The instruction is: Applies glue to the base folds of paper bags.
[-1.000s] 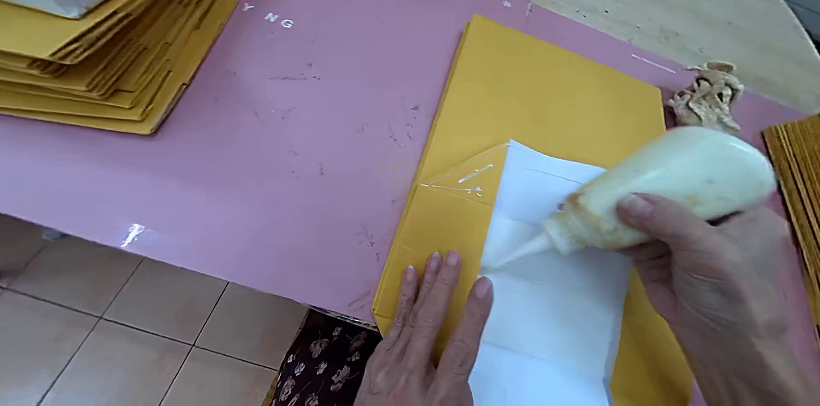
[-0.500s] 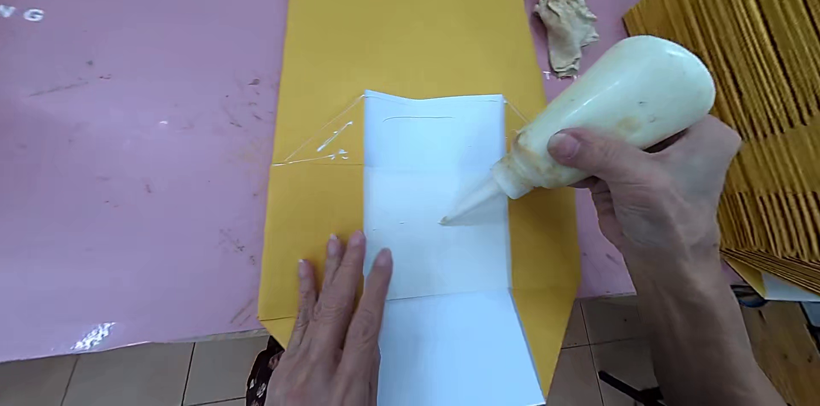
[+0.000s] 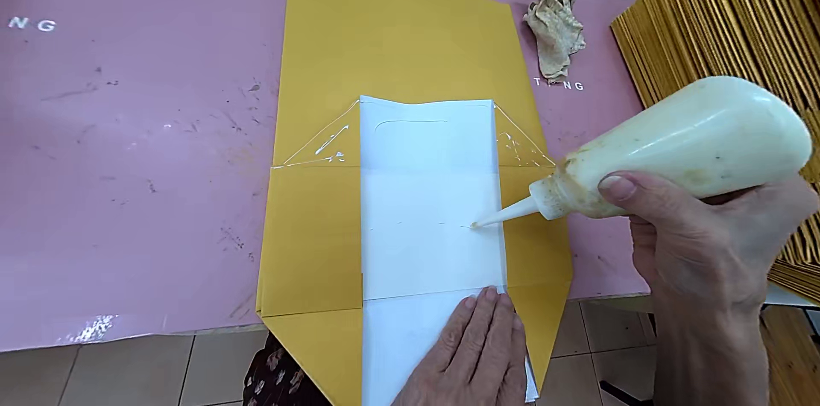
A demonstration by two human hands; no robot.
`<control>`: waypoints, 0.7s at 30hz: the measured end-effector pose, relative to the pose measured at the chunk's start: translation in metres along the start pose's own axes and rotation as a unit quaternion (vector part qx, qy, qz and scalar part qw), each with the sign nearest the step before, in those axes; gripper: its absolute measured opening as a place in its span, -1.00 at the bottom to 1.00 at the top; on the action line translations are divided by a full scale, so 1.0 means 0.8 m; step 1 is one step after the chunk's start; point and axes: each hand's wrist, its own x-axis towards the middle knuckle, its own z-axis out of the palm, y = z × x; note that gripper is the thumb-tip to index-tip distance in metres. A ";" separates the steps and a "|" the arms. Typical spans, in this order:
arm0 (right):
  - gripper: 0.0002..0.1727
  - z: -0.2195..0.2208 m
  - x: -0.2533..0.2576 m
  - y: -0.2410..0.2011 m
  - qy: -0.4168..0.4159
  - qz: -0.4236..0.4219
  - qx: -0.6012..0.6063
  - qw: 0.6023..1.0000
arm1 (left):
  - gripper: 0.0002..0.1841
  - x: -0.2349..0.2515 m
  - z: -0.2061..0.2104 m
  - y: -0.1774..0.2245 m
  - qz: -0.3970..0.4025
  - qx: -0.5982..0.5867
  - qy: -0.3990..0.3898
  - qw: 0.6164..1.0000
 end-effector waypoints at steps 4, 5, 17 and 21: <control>-0.29 0.006 0.005 0.003 0.015 -0.028 -0.006 0.999 | -0.45 0.003 0.007 -0.013 0.003 0.009 0.029 1.000; -0.29 0.010 0.008 0.005 0.017 -0.032 -0.004 0.999 | -0.46 0.006 0.008 -0.020 0.001 0.012 0.036 0.999; -0.03 -0.007 -0.046 -0.001 0.026 -0.141 -0.138 0.980 | -0.53 0.022 0.017 -0.033 0.006 -0.026 0.058 0.998; -0.41 -0.013 -0.081 -0.014 -0.160 -0.204 -0.168 0.951 | -0.60 0.025 0.012 -0.030 -0.005 -0.038 0.096 0.995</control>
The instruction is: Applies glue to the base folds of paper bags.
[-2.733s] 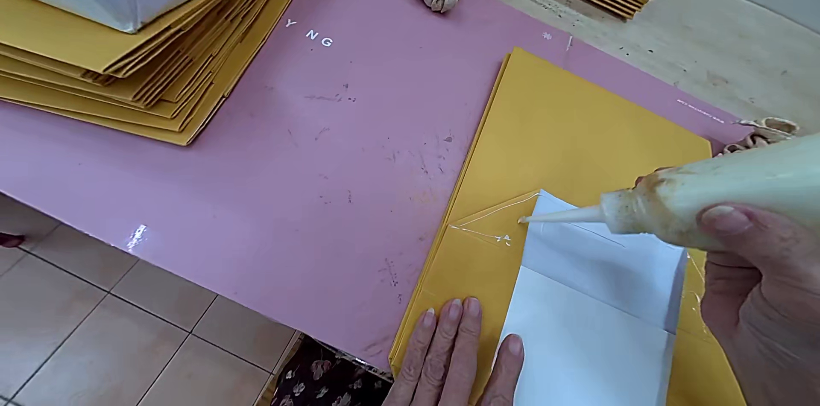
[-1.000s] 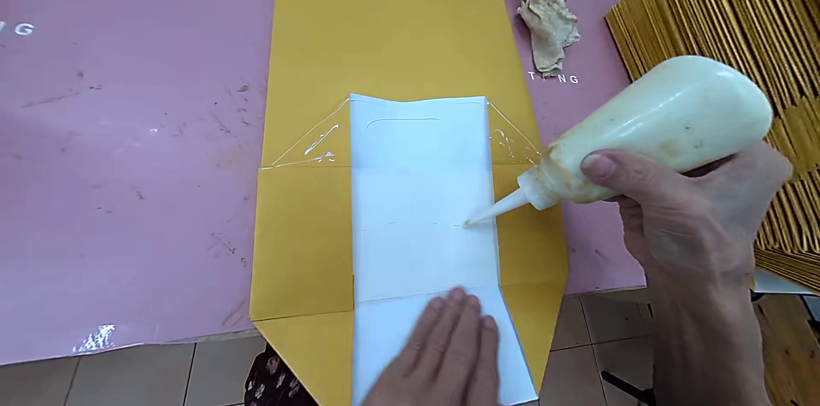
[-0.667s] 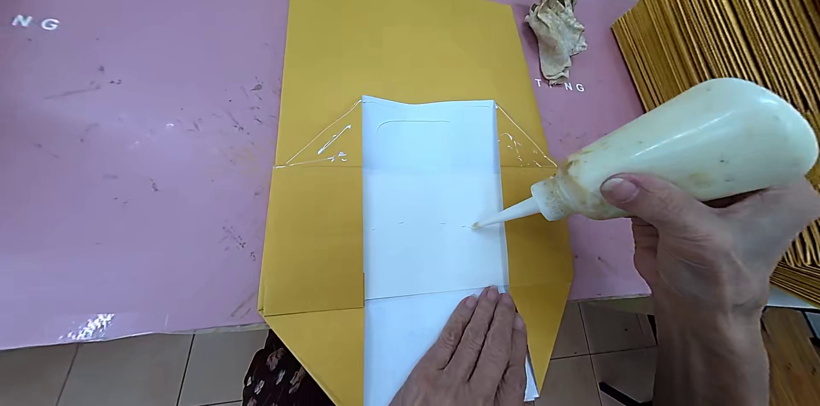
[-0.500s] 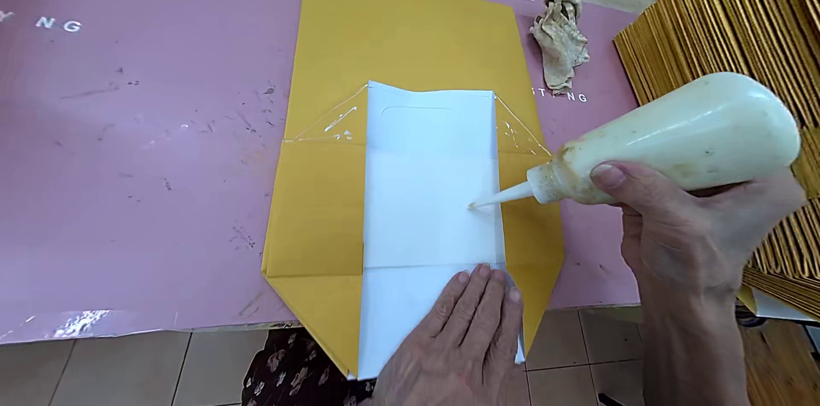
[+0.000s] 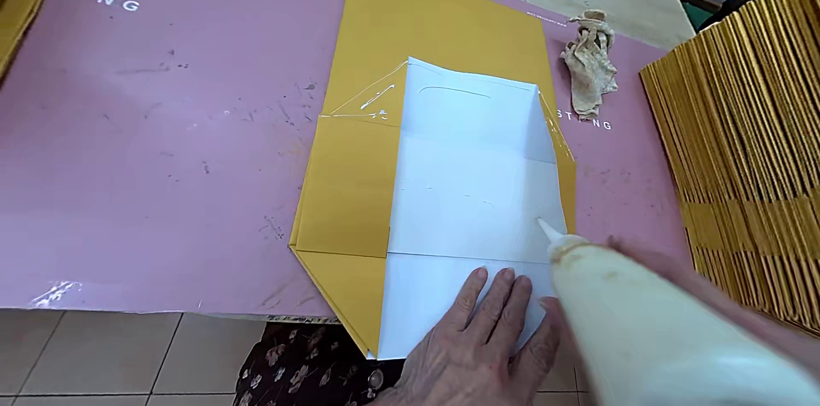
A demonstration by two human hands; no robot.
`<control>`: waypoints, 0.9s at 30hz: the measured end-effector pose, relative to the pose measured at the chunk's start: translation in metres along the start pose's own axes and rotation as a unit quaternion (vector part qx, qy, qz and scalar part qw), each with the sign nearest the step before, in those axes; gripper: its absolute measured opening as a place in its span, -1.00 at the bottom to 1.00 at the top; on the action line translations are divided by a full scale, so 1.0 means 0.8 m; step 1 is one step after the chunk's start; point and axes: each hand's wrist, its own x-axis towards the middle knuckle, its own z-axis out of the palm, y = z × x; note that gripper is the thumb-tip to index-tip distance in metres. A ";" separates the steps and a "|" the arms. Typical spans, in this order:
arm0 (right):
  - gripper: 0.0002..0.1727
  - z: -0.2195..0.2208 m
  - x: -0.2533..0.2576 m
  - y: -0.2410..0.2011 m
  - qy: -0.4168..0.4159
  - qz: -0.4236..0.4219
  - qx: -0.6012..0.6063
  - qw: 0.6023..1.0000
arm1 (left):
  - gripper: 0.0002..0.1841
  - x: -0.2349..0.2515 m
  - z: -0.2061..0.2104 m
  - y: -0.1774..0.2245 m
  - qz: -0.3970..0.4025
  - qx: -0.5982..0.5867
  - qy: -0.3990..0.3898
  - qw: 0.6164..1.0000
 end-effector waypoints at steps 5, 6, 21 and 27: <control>-0.72 0.048 0.015 -0.005 0.027 -0.110 -0.076 0.991 | -0.77 -0.004 -0.008 -0.002 0.000 0.011 0.030 0.999; -0.73 0.053 0.016 -0.003 0.029 -0.119 -0.065 0.990 | -0.78 -0.006 -0.010 -0.002 -0.005 0.014 0.026 1.000; -0.19 -0.026 0.004 0.061 0.277 0.220 0.218 0.910 | -0.54 -0.020 -0.007 -0.003 -0.022 0.060 -0.084 0.994; -0.28 -0.026 0.019 0.072 0.272 0.291 0.174 0.901 | -0.54 -0.020 -0.007 -0.003 -0.019 0.072 -0.087 0.993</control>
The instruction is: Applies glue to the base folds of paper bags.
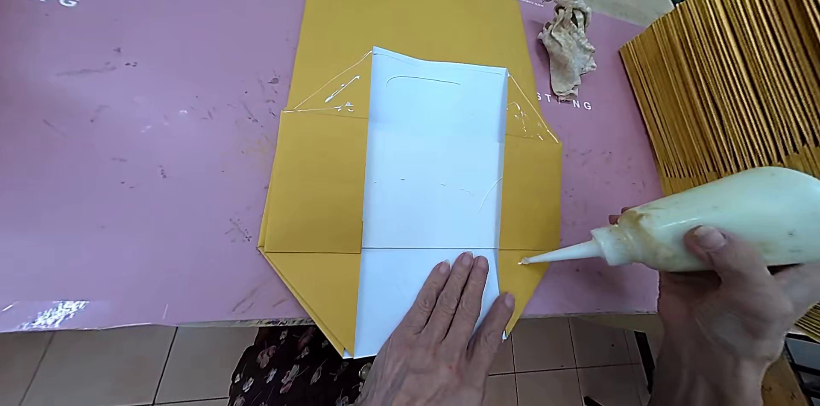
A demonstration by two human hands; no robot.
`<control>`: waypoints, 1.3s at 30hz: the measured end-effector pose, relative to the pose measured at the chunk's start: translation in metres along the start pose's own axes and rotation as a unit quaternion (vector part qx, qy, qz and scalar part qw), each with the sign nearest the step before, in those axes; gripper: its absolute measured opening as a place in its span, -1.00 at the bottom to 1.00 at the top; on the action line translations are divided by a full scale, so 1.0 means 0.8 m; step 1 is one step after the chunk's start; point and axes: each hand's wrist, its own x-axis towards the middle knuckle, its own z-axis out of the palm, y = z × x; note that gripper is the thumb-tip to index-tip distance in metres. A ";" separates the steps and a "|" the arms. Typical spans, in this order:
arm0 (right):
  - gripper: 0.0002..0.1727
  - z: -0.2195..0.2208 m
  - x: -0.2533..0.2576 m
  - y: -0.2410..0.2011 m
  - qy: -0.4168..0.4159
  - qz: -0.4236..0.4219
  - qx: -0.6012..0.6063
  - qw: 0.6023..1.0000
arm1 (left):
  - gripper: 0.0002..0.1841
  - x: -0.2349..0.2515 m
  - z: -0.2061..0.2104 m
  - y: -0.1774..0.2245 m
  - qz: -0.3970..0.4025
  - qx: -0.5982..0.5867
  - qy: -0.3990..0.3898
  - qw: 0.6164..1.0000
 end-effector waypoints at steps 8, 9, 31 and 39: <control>-0.24 0.025 -0.006 -0.010 -0.032 -0.059 0.019 0.998 | -0.55 0.000 -0.002 -0.003 0.011 0.024 0.000 1.000; -0.25 0.024 -0.007 -0.011 -0.034 -0.058 0.020 0.998 | -0.55 0.000 -0.002 -0.003 0.011 0.025 -0.002 1.000; -0.27 -0.046 0.012 0.007 0.004 -0.033 -0.042 0.999 | -0.51 0.000 -0.006 -0.007 0.017 0.007 -0.011 1.000; -0.14 -0.052 0.000 0.008 0.001 -0.031 -0.033 0.999 | -0.53 0.000 -0.004 -0.008 0.014 -0.007 0.009 1.000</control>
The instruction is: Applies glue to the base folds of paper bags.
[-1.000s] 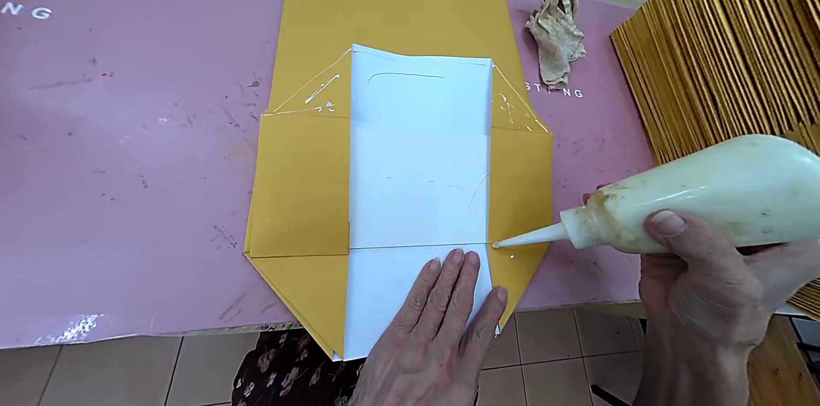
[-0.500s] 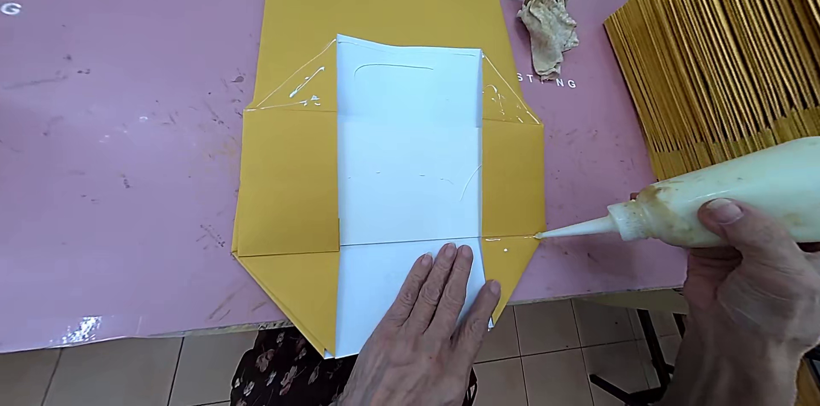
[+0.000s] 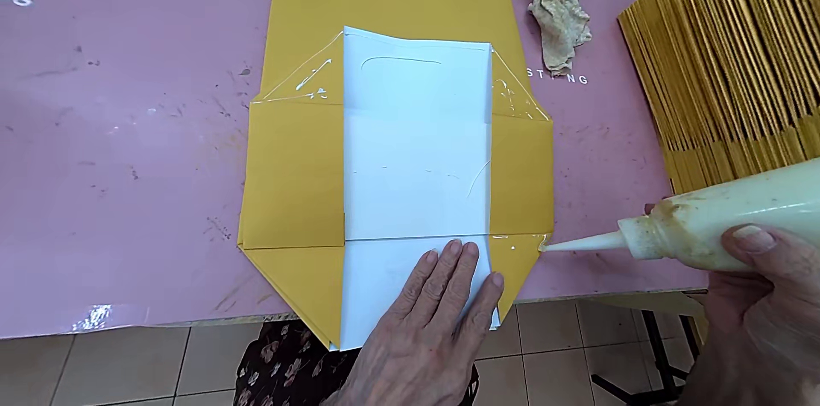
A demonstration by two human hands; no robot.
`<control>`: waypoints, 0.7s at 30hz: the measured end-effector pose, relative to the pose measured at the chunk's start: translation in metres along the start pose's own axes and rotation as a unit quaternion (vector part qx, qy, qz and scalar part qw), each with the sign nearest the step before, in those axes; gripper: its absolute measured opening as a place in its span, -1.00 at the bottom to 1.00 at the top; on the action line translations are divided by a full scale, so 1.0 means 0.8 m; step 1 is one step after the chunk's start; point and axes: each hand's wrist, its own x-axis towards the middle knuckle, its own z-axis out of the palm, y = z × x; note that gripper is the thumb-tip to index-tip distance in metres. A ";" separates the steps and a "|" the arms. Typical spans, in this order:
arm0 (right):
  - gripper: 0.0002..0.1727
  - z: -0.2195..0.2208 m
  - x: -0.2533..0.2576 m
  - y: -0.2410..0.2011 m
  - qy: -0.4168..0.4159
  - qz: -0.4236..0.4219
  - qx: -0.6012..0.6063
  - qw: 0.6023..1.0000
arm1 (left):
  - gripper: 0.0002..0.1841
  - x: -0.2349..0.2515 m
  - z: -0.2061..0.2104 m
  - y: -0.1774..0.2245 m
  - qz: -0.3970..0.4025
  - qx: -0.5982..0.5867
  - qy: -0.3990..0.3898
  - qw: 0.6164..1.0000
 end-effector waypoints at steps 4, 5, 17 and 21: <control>-0.06 -0.001 -0.012 0.001 -0.010 0.020 0.019 1.000 | -0.54 0.000 0.002 -0.001 0.000 0.006 0.008 1.000; -0.04 -0.001 -0.016 0.002 -0.012 0.023 0.021 0.999 | -0.55 0.000 0.002 -0.001 0.001 0.007 0.010 1.000; -0.02 0.003 -0.056 -0.005 -0.078 0.022 0.043 0.996 | -0.55 0.000 0.002 -0.003 0.005 0.019 0.013 1.000; -0.03 0.002 -0.049 0.004 -0.045 0.066 0.093 0.992 | -0.55 0.000 0.003 -0.003 0.004 0.014 0.014 1.000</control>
